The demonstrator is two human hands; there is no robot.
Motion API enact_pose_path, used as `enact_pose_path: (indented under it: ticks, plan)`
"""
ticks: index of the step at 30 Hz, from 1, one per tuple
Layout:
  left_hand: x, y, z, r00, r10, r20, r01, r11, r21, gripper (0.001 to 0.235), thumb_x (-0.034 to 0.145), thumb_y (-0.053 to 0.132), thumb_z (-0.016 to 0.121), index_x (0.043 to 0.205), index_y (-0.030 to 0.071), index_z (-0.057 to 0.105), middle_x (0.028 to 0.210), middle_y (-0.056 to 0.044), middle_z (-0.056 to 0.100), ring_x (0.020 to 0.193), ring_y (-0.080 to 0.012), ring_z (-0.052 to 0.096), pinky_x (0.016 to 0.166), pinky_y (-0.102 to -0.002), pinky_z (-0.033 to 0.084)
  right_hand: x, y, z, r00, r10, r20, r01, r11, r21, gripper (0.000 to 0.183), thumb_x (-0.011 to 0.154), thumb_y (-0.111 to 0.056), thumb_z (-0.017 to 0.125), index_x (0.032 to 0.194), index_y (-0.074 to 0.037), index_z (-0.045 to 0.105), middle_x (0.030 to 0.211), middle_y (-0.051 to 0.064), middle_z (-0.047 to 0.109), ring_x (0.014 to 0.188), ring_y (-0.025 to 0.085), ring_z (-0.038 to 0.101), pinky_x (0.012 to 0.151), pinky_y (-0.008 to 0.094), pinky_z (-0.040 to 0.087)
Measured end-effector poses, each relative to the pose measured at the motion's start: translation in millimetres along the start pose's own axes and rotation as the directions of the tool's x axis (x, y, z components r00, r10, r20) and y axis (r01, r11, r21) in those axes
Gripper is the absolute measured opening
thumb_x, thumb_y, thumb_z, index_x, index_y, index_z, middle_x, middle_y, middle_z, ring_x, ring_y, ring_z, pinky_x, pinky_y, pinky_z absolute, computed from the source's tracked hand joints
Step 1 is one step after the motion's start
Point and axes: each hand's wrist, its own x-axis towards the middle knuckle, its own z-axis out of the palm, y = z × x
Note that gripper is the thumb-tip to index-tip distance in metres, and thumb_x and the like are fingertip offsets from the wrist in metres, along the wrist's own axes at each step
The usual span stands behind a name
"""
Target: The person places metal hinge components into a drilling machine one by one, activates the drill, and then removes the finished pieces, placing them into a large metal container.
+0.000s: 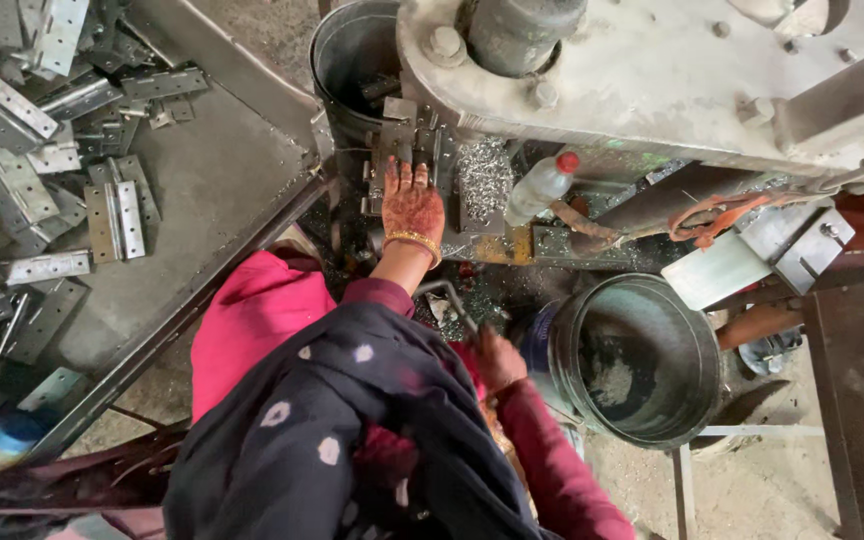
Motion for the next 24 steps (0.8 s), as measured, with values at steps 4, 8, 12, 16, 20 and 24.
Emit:
enact_pose_path:
  ticks: [4,8,12,16,20,24]
  plan:
    - [-11.4,-6.6,0.9,0.998,0.034,-0.059,-0.030,0.998,0.059,0.057,0.089,0.026,0.049,0.143,0.010,0.055,0.158,-0.008,0.040,0.147,-0.0311,0.029,0.121,-0.054,0.003,-0.4,3.6,10.8,0.997,-0.078,-0.011,0.079,0.993,0.089,0.042,0.089,-0.048,0.071,0.109,-0.012,0.061,0.090,0.024,0.072,0.084,0.046,0.069,0.069,0.054,0.053]
    - [14.7,-12.0,-7.4,1.000,0.020,0.001,-0.020,1.000,0.013,0.043,0.104,0.022,0.040,0.143,0.013,0.058,0.162,-0.002,0.038,0.155,-0.0276,0.025,0.127,-0.054,0.002,-3.5,-10.6,-31.8,0.998,0.053,0.039,-0.048,0.992,-0.119,0.040,0.093,-0.050,0.063,0.109,-0.014,0.061,0.091,0.018,0.073,0.082,0.043,0.072,0.068,0.053,0.053]
    - [28.0,-6.2,-3.0,0.999,-0.005,0.044,0.005,1.000,-0.001,0.044,0.106,0.024,0.037,0.141,0.014,0.061,0.165,-0.005,0.038,0.156,-0.0286,0.026,0.127,-0.054,0.001,-0.5,2.8,8.3,1.000,-0.002,-0.028,0.002,1.000,0.000,0.042,0.089,-0.050,0.068,0.105,-0.012,0.062,0.089,0.019,0.072,0.082,0.043,0.070,0.068,0.053,0.053]
    - [33.4,-8.7,17.7,0.998,-0.024,-0.059,0.023,0.999,-0.028,0.047,0.106,0.026,0.033,0.143,0.013,0.058,0.163,-0.004,0.039,0.154,-0.0289,0.027,0.126,-0.056,0.000,2.7,15.1,37.0,0.982,-0.134,-0.134,0.145,0.987,0.071,0.044,0.087,-0.049,0.072,0.103,-0.010,0.063,0.086,0.021,0.071,0.081,0.044,0.068,0.068,0.054,0.053]
    - [19.2,-8.7,22.5,0.996,0.026,-0.089,-0.024,1.000,0.019,0.047,0.101,0.027,0.041,0.143,0.013,0.056,0.163,-0.004,0.038,0.154,-0.0297,0.027,0.126,-0.055,0.000,-21.6,-36.9,-45.6,1.000,0.003,-0.022,-0.005,0.997,-0.083,0.043,0.095,-0.043,0.068,0.120,-0.011,0.057,0.097,0.018,0.072,0.089,0.043,0.067,0.072,0.056,0.051]
    - [-51.8,1.7,46.1,0.960,0.097,-0.262,-0.121,0.990,-0.078,0.061,0.093,0.044,0.055,0.135,0.001,0.058,0.152,-0.016,0.046,0.146,-0.0335,0.032,0.122,-0.056,0.011,-38.7,-104.0,-124.5,0.911,-0.140,-0.389,0.162,0.986,0.025,0.044,0.092,-0.035,0.067,0.127,-0.010,0.057,0.113,0.019,0.069,0.097,0.040,0.067,0.075,0.051,0.053]
